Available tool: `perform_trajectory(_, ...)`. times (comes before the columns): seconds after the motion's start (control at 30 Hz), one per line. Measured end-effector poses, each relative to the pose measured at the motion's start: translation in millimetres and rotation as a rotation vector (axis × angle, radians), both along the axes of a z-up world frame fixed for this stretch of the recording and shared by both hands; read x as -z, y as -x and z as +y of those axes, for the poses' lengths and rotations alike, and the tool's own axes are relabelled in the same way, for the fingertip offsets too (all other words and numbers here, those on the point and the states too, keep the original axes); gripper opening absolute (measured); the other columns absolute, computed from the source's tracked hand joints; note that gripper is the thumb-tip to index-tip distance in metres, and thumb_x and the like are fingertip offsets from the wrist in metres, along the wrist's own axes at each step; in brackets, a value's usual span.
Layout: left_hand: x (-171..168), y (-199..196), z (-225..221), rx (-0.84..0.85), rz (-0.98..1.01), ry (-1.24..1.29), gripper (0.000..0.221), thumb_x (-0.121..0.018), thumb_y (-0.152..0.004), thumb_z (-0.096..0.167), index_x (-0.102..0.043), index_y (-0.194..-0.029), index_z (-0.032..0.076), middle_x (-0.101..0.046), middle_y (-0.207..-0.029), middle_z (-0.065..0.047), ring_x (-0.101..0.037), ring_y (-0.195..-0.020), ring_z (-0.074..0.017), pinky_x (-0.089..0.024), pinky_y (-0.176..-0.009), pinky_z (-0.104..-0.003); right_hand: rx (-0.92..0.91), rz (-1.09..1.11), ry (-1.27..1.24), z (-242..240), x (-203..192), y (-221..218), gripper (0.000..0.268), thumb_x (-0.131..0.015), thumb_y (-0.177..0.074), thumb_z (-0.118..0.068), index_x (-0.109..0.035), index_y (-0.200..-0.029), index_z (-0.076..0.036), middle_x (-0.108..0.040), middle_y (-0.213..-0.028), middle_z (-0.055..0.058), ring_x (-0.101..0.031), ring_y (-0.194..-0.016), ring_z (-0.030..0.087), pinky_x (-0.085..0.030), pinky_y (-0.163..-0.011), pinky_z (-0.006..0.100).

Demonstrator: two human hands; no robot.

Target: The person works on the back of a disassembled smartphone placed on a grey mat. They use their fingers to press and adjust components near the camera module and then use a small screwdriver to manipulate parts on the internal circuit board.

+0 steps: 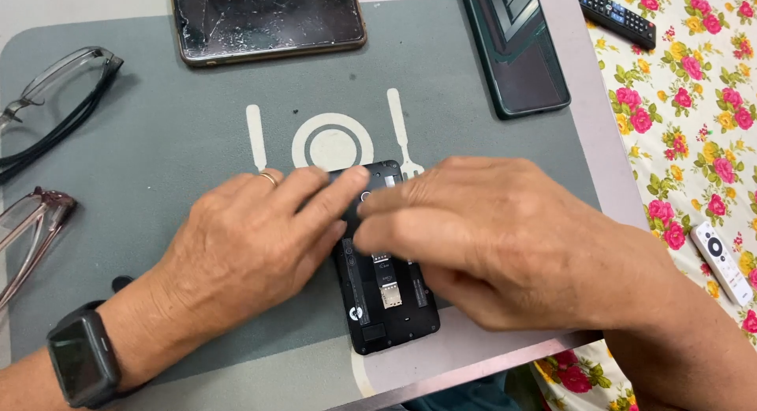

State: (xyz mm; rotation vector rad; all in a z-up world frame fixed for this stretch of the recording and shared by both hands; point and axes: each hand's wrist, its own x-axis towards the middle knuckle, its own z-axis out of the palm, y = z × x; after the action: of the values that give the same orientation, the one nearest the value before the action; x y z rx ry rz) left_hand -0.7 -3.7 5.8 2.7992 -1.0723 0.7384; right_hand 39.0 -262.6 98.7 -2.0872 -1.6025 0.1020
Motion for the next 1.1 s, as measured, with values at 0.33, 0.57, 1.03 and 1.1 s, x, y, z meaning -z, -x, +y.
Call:
perform_trajectory(0.33, -6, -1, 2, 0.057, -0.023, 0.068, 0.043, -0.057, -0.114, 0.034, -0.065, -0.148, 0.007, -0.075, -0.141, -0.01, -0.066, -0.079, -0.0213, -0.053, -0.071, -0.033, 0.033, -0.051, -0.06, 4, -1, -2, 0.029, -0.046, -0.096, 0.012, -0.062, -0.117, 0.0, -0.074, -0.126, 0.02, -0.074, -0.121, 0.039, -0.057, -0.098, 0.047)
perform_trajectory(0.57, 2, -4, 5, -0.009, 0.093, -0.038, 0.031, -0.071, -0.102, 0.037, -0.064, -0.124, 0.016, -0.066, -0.123, -0.001, -0.068, -0.104, -0.0279, -0.049, -0.075, -0.04, 0.175, -0.205, 0.031, -7, 1, -3, 0.016, -0.066, -0.108, -0.003, -0.068, -0.123, -0.004, -0.069, -0.091, 0.008, -0.06, -0.068, 0.032, -0.052, -0.072, 0.044)
perform_trajectory(1.03, 6, -5, 6, -0.016, 0.0, -0.085, 0.044, -0.075, -0.102, 0.042, -0.064, -0.139, 0.02, -0.068, -0.123, 0.003, -0.07, -0.105, -0.0221, -0.051, -0.075, -0.034, 0.238, -0.244, 0.154, -14, 4, -1, 0.029, -0.067, -0.103, -0.006, -0.071, -0.13, -0.015, -0.078, -0.107, -0.003, -0.07, -0.082, 0.026, -0.054, -0.073, 0.044)
perform_trajectory(1.1, 5, -5, 5, -0.017, 0.011, -0.063, 0.045, -0.074, -0.102, 0.037, -0.064, -0.142, 0.019, -0.069, -0.117, 0.003, -0.073, -0.104, -0.0235, -0.05, -0.074, -0.035, 0.159, -0.142, 0.095, -14, 4, 0, 0.024, -0.064, -0.104, -0.001, -0.071, -0.124, -0.012, -0.069, -0.083, 0.001, -0.062, -0.067, 0.028, -0.053, -0.066, 0.041)
